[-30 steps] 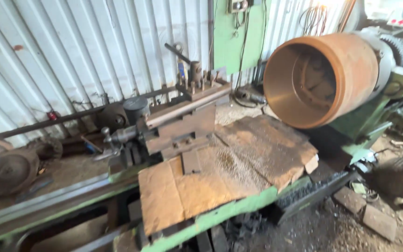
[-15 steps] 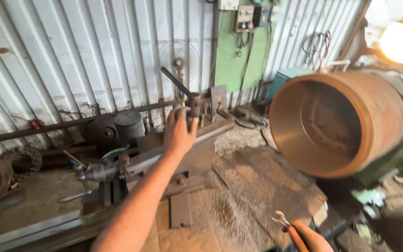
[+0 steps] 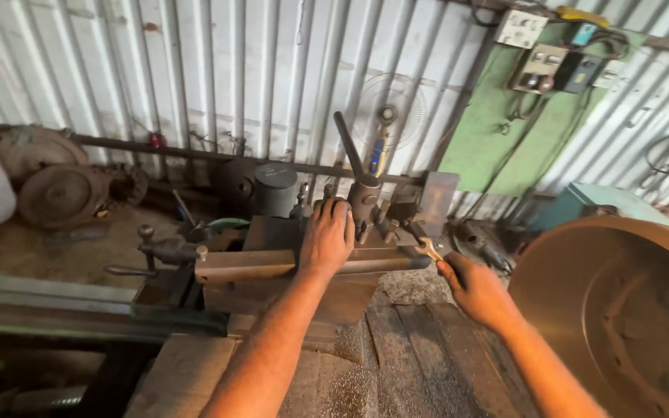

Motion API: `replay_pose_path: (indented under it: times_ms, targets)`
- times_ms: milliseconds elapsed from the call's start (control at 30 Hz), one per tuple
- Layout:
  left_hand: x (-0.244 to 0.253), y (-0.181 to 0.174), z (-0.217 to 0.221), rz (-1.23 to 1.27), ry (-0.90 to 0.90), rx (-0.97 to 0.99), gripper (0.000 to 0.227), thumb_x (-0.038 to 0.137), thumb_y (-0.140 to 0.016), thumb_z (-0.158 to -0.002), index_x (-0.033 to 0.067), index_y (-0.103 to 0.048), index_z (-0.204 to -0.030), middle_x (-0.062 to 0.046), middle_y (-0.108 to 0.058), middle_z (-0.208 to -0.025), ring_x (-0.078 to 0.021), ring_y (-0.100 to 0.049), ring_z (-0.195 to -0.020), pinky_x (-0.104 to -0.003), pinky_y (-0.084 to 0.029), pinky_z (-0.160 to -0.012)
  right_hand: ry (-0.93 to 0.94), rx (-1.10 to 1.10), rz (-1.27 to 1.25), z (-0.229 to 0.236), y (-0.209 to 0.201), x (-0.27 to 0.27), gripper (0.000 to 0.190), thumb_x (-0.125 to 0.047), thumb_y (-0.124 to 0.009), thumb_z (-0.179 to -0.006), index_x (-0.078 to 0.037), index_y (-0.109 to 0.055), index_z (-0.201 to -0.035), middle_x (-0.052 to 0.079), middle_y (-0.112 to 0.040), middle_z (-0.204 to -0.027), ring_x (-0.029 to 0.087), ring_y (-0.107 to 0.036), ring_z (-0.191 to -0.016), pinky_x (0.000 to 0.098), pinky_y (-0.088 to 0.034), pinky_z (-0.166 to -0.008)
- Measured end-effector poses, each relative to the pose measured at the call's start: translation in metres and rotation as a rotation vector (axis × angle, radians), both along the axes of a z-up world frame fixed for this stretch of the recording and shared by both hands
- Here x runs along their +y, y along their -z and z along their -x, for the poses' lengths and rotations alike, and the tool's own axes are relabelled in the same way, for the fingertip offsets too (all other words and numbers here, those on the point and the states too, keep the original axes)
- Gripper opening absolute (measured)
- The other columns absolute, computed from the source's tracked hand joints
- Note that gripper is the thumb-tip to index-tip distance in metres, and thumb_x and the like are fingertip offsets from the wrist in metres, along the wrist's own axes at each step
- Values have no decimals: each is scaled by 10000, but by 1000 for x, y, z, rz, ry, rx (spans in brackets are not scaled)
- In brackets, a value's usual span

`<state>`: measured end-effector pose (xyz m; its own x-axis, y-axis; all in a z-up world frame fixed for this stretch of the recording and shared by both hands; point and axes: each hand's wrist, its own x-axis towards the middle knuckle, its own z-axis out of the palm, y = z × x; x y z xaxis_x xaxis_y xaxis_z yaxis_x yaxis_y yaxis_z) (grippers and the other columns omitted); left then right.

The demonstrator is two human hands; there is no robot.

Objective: Cleaning metal shavings and debris from a lathe machine using a brush.

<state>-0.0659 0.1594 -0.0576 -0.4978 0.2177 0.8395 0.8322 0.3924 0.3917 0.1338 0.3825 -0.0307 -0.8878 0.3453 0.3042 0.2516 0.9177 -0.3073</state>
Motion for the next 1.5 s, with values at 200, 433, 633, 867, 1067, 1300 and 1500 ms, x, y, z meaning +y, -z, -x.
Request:
replay_pose_path:
  times_ms: [200, 433, 633, 867, 1067, 1300, 1500]
  targets:
    - [-1, -4, 0, 22, -33, 18, 153, 159, -564, -987, 9, -589, -1007, -206, -626, -1039, -436, -594, -1004, -529, -487, -901, -128, 93, -181, 24, -18, 4, 332, -435, -581, -966, -165, -703, -1115, 137, -721, -943, 406, -680, -852, 508, -532, -706]
    - [-2, -7, -3, 10, -7, -2, 182, 167, -546, -998, -1, -598, -1047, -195, -647, -1065, -423, -613, -991, -526, -496, -895, -183, 156, -208, 55, -13, 16, 392, -449, -584, -968, -186, -741, -1211, 155, -645, -1011, 381, -656, -911, 495, -517, -770]
    - [-1, -3, -1, 18, -17, 6, 182, 171, -540, -1001, 6, -604, -1042, -184, -661, -1094, -408, -623, -1012, -518, -505, -921, -239, 166, -170, 65, -16, 22, 410, -451, -616, -944, -189, -752, -1228, 171, -636, -992, 369, -643, -936, 479, -510, -807]
    - [-3, -5, -1, 39, -6, -46, 172, 171, -547, -992, 10, -604, -1005, -178, -660, -1064, -397, -627, -988, -509, -512, -903, -436, 293, -184, 76, -4, 46, 423, -439, -628, -975, -153, -747, -1262, 221, -618, -1112, 381, -647, -954, 466, -519, -792]
    - [-1, -4, 1, 11, -4, 11, 158, 153, -554, -982, 2, -592, -1012, -183, -656, -1070, -403, -621, -992, -515, -509, -898, -269, 81, -127, 85, -15, 28, 447, -492, -608, -950, -167, -764, -1214, 147, -710, -1043, 331, -699, -945, 451, -545, -812]
    - [-1, -5, 1, -14, -42, -237, 291, 246, -594, -932, 3, -591, -1093, -230, -586, -1131, -420, -615, -1016, -513, -511, -903, -14, 62, -109, 68, -10, 2, 553, -590, -608, -939, -60, -768, -954, 216, -728, -844, 423, -701, -874, 505, -537, -756]
    - [4, 2, 9, 7, -74, -118, 337, 261, -595, -931, 11, -582, -1157, -235, -585, -1283, -416, -638, -1049, -549, -480, -953, 68, -186, -74, 79, -14, 10, 766, -754, -474, -939, -44, -763, -924, 229, -745, -845, 414, -726, -907, 517, -539, -831]
